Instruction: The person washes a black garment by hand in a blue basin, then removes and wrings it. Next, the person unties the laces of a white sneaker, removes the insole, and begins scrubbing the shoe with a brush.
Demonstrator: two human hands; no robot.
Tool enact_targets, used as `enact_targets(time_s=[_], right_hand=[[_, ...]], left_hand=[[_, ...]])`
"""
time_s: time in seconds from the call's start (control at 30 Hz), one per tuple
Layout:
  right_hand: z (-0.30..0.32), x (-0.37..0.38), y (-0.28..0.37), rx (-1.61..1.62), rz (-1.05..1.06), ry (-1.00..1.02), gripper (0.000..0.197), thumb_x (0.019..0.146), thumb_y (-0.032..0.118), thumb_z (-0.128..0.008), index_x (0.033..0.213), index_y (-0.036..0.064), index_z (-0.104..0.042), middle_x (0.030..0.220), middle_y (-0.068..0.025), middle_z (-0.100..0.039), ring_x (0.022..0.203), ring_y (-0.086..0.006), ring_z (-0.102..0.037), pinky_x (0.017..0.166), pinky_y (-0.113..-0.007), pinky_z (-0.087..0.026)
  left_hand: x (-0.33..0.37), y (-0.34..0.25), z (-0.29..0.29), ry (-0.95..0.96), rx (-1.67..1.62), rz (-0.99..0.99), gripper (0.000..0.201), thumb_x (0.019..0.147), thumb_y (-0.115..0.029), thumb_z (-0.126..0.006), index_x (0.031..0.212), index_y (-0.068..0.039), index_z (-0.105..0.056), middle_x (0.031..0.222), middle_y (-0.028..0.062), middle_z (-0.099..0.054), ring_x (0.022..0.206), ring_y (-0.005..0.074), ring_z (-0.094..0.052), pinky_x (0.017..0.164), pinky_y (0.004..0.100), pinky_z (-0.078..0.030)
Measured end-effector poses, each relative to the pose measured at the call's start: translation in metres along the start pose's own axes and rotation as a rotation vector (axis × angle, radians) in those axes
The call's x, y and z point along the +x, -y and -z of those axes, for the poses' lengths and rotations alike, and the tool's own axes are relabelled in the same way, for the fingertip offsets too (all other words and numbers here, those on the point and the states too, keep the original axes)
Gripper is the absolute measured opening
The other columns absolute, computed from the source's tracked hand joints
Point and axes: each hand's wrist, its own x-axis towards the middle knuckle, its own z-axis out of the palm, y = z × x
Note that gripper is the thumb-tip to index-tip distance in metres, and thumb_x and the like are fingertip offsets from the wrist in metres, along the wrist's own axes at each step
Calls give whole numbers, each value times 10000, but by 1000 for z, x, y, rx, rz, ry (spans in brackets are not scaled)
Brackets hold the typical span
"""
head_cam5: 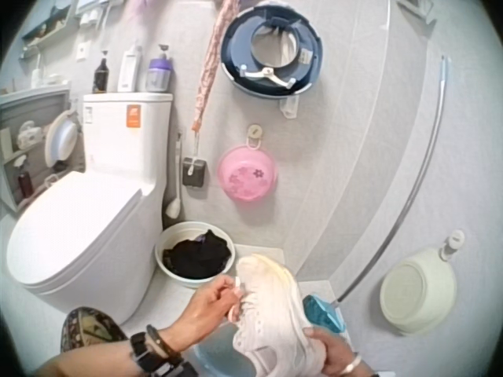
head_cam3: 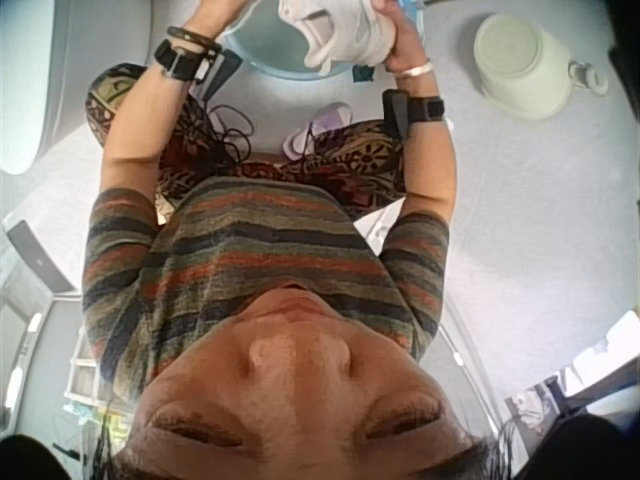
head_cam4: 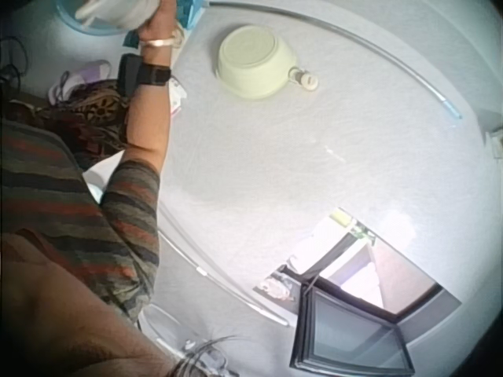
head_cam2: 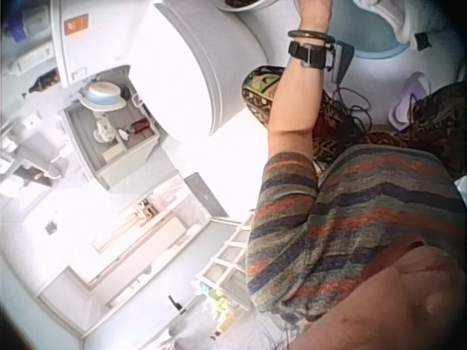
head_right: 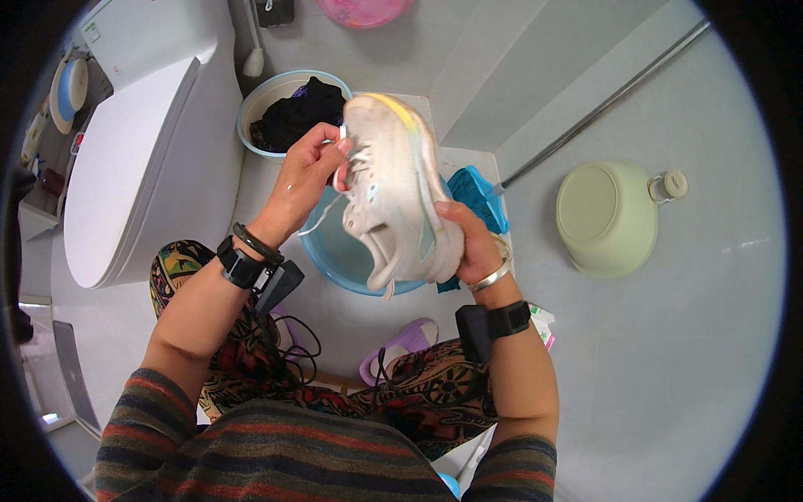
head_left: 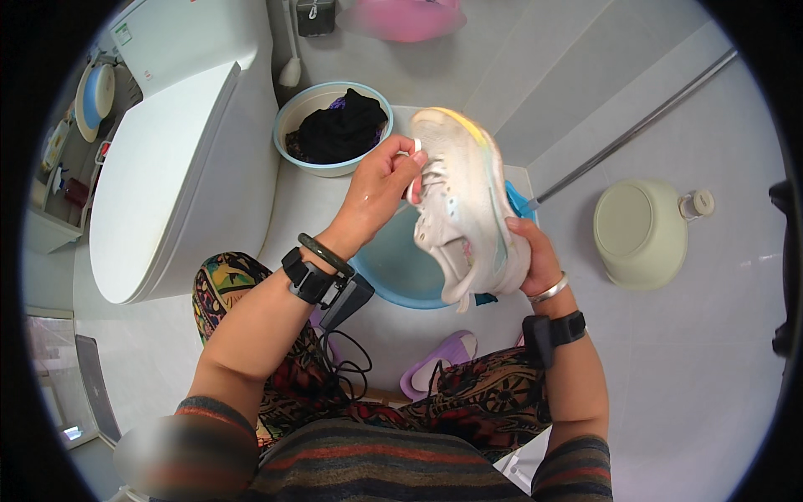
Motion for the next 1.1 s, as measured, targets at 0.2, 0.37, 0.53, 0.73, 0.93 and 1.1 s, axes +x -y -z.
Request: enact_targets(time_s=[0.2,0.37,0.53,0.73,0.93,1.1], right_hand=[[8,5,-9,-33,-91,4,520,881,269,-577,1314,-2,-480,1162,-142,-623,1013,-223,-633,899,-343,-513],[27,4,-6,-4,-97,-23,565,877,260,-584,1354,0,-433,1190,-143,-606,1045,-222,-617,918,-344,-503],[21,-1,1,-105,30,27,611,870,265,-593,1381,-6,-397,1239,-140,-576,1085,-217,-593,942,-331,-484],[7,2,1,-167,55,69,641,866,261,-587,1401,-14,-364,1271,-131,-549,1113,-198,-567,955,-319,-463],[11,2,0,-194,75,46,649,866,257,-585,1409,-15,-354,1272,-128,-550,1115,-194,-565,962,-322,-457],[12,-1,3,-153,106,73,680,853,264,-603,1417,-13,-344,1285,-139,-546,1133,-208,-561,983,-325,-448]], left_hand=[[9,-24,24,-70,-100,252,162,950,-251,-575,875,-118,-522,598,-80,-380,463,24,-289,430,193,-268],[3,-45,65,334,920,387,367,916,-411,-600,851,-53,-646,595,3,-574,549,82,-532,505,243,-434],[-16,-25,48,384,1259,34,307,901,-344,-616,960,-51,-686,780,115,-673,719,266,-634,697,327,-513],[-12,-15,16,213,521,-182,173,841,-158,-672,943,-19,-656,935,73,-672,831,210,-632,784,313,-483],[-19,-27,10,204,907,-395,151,853,-168,-684,899,-27,-654,890,26,-664,828,117,-615,739,304,-487],[-20,-35,12,303,226,147,134,811,-89,-693,932,-40,-665,831,49,-621,731,125,-587,622,270,-465]])
